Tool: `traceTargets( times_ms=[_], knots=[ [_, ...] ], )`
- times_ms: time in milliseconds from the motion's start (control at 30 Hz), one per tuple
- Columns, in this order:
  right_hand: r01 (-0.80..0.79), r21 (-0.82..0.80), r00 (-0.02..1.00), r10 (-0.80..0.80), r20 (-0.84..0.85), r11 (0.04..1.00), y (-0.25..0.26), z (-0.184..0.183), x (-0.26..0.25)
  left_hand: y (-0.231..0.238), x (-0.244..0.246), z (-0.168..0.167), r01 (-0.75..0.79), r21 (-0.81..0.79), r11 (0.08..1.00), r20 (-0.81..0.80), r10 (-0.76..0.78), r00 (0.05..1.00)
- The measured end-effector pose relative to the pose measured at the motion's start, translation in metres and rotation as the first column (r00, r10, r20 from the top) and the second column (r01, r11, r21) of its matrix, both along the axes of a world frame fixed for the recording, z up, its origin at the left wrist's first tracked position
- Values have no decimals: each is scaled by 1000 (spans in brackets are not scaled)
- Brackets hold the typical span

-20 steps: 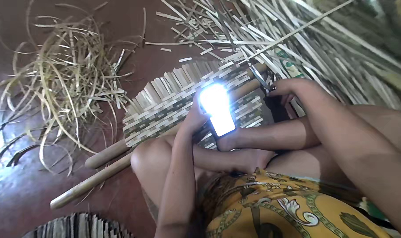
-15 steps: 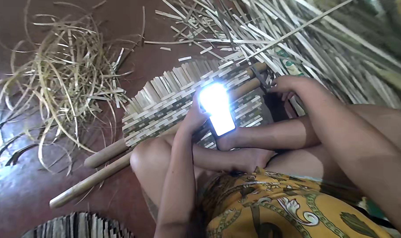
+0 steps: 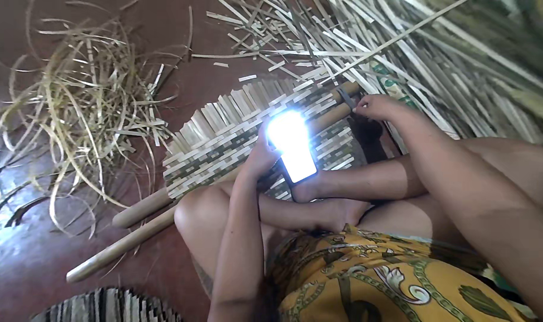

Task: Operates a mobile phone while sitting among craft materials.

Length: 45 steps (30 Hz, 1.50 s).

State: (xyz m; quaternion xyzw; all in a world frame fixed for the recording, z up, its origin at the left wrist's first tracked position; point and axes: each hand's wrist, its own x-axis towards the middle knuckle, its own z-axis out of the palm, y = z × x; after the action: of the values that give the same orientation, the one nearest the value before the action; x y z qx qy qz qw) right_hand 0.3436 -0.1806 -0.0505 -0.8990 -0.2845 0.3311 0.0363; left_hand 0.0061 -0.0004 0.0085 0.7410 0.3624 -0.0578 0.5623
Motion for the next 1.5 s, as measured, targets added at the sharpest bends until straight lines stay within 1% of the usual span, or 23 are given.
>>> traceTargets(
  times_ms=[200, 333, 500, 633, 733, 833, 967, 1033, 1133, 1200, 1267, 1367, 1433, 1500],
  knots=[
    [-11, 12, 1000, 10, 16, 1000, -1, -5, 4, 1, 1, 0, -3, -9, 1000, 7, 4, 1000],
    [-28, 41, 1000, 28, 6, 999, 1, -5, 3, 6, 6, -8, 19, -32, 999, 29, -18, 999],
    [-7, 46, 1000, 7, -17, 999, 2, -4, 1, 7, 7, -7, 15, -50, 999, 17, -14, 1000],
    [2, 47, 1000, 0, -28, 999, 2, -4, 1, 5, 5, -9, 18, 3, 1000, 0, -18, 1000],
    [-6, 49, 1000, 7, -25, 999, 3, -4, 0, -1, 3, -2, 9, 59, 998, 7, -9, 1000],
    [-2, 69, 1000, 4, -23, 998, 3, -4, -1, -3, 3, -5, 3, 100, 995, 11, -4, 1000],
    [-7, 77, 1000, 7, -11, 997, 2, -7, 0, -1, 4, -4, 5, 66, 998, -13, -4, 1000],
    [-17, 85, 1000, 17, -1, 996, 3, -5, 0, -1, 4, -2, 11, 58, 998, -18, -10, 1000],
    [-20, 140, 1000, 19, 6, 990, 5, 6, -6, 0, 3, -1, 9, 59, 998, 9, -10, 1000],
    [-7, 180, 1000, 11, -17, 984, 8, 15, -13, 3, 5, -4, 3, 58, 998, 41, -5, 999],
    [2, 225, 999, 10, -52, 974, 11, 21, -20, 8, 8, -10, 27, 45, 999, 63, -30, 998],
    [-19, 272, 995, 46, -94, 962, 16, 26, -30, 9, 10, -13, 18, 36, 999, 82, -20, 996],
    [-49, 255, 992, 77, -102, 966, 19, 30, -37, 9, 10, -14, 14, 29, 999, 100, -17, 995],
    [-112, 256, 983, 145, -115, 960, 19, 28, -42, 8, 10, -13, 12, 26, 1000, 90, -14, 996]
  ],
)
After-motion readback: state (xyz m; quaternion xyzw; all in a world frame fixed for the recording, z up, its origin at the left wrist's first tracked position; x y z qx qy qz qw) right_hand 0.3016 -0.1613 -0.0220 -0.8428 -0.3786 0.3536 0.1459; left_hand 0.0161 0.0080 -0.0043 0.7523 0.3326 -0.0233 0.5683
